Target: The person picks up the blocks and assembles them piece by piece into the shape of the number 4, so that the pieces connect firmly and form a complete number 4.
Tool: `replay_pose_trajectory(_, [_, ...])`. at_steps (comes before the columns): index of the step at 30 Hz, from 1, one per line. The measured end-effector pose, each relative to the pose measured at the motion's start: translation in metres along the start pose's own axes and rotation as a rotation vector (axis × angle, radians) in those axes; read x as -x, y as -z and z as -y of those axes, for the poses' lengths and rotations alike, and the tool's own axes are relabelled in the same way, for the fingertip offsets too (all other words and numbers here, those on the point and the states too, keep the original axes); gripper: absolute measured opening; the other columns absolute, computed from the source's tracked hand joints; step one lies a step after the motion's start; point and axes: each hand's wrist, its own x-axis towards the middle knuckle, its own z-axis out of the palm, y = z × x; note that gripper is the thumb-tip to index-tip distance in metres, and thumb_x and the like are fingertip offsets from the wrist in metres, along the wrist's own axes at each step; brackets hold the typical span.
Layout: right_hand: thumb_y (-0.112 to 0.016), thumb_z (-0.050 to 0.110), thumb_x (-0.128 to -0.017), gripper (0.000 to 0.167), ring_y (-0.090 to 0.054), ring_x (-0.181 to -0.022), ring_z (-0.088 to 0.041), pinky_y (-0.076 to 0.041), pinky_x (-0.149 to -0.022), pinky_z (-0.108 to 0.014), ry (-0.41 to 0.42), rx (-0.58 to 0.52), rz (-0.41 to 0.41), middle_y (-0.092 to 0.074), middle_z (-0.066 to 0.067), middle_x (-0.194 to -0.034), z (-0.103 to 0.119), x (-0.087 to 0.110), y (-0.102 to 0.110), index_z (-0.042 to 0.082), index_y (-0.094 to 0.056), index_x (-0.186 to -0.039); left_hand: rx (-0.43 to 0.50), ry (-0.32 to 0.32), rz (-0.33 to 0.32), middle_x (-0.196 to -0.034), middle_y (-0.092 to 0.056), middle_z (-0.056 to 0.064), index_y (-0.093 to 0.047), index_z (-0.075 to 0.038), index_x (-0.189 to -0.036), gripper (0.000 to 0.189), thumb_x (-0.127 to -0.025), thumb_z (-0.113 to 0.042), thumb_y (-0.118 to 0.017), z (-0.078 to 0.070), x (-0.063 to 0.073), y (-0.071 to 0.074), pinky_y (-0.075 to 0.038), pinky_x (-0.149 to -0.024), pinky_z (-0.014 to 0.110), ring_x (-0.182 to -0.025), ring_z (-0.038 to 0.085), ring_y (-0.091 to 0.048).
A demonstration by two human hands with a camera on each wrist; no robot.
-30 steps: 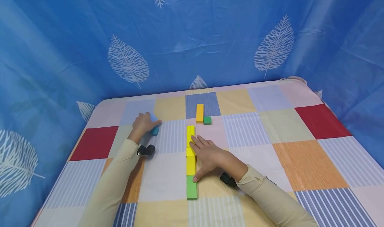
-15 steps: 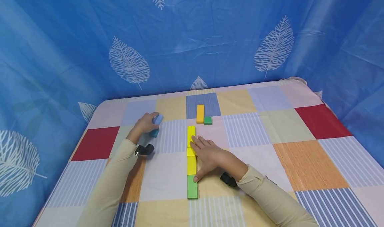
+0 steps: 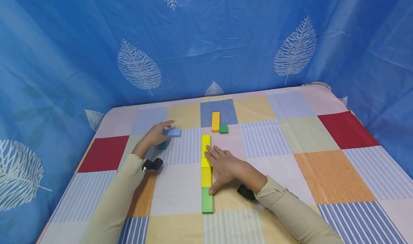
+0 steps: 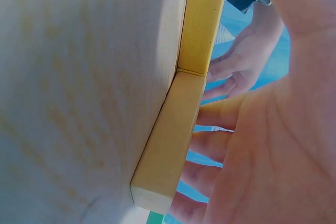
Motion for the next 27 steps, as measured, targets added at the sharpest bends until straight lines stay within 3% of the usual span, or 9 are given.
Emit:
replay_pose_trajectory(5, [-0.068,0.069,-0.059,0.123,0.0,-0.141,-0.034,-0.013,-0.11,-0.053,-0.017,0.014,-0.009,0.001,-0.013,-0.154,-0.002,0.002,0.001,0.004,-0.011,-0.146,-0.144,0.18,-0.089,-0.133,-0.04,0.026,-0.025,-0.004,-0.143,0.089,-0.079,-0.055,-0.061,-0.019,0.005,-0.012,-0.038,-0.096,0.052,-0.12,0.042,-0.041])
replay_pose_trajectory(9, [-0.068,0.069,-0.06,0.122,0.0,-0.141,-0.035,-0.014,-0.109,-0.054,0.005,-0.003,-0.014,0.0,-0.015,-0.154,-0.002,0.002,0.001,0.003,-0.012,-0.146,-0.243,0.223,-0.169,-0.123,-0.047,0.026,-0.037,-0.004,-0.138,0.085,-0.078,-0.059,-0.06,-0.023,0.007,-0.024,-0.042,-0.09,0.049,-0.112,0.04,-0.046])
replay_pose_trajectory(14, [-0.067,0.069,-0.06,0.122,0.0,-0.14,-0.035,-0.014,-0.109,-0.054,0.016,0.0,-0.002,0.0,-0.015,-0.154,-0.001,0.001,0.0,0.003,-0.012,-0.146,-0.234,0.203,-0.207,-0.117,-0.051,0.023,-0.045,-0.013,-0.134,0.067,-0.08,-0.049,-0.063,-0.017,0.01,-0.028,-0.042,-0.086,0.047,-0.105,0.036,-0.049])
replay_pose_trajectory(20, [-0.067,0.07,-0.059,0.123,-0.002,-0.14,-0.036,-0.015,-0.109,-0.054,0.012,0.029,-0.015,-0.001,-0.016,-0.153,-0.002,-0.001,0.0,0.002,-0.013,-0.146,-0.242,0.1,-0.242,-0.111,-0.056,0.021,-0.054,-0.021,-0.128,0.046,-0.085,-0.037,-0.062,-0.009,0.012,-0.025,-0.044,-0.078,0.045,-0.094,0.036,-0.053])
replay_pose_trajectory(27, [-0.067,0.07,-0.059,0.123,-0.002,-0.14,-0.036,-0.015,-0.109,-0.054,0.013,0.016,-0.013,-0.002,-0.015,-0.154,-0.001,-0.002,-0.002,0.003,-0.013,-0.146,-0.248,0.053,-0.241,-0.109,-0.059,0.02,-0.056,-0.022,-0.125,0.041,-0.086,-0.031,-0.062,-0.002,0.013,-0.022,-0.045,-0.078,0.045,-0.093,0.035,-0.055])
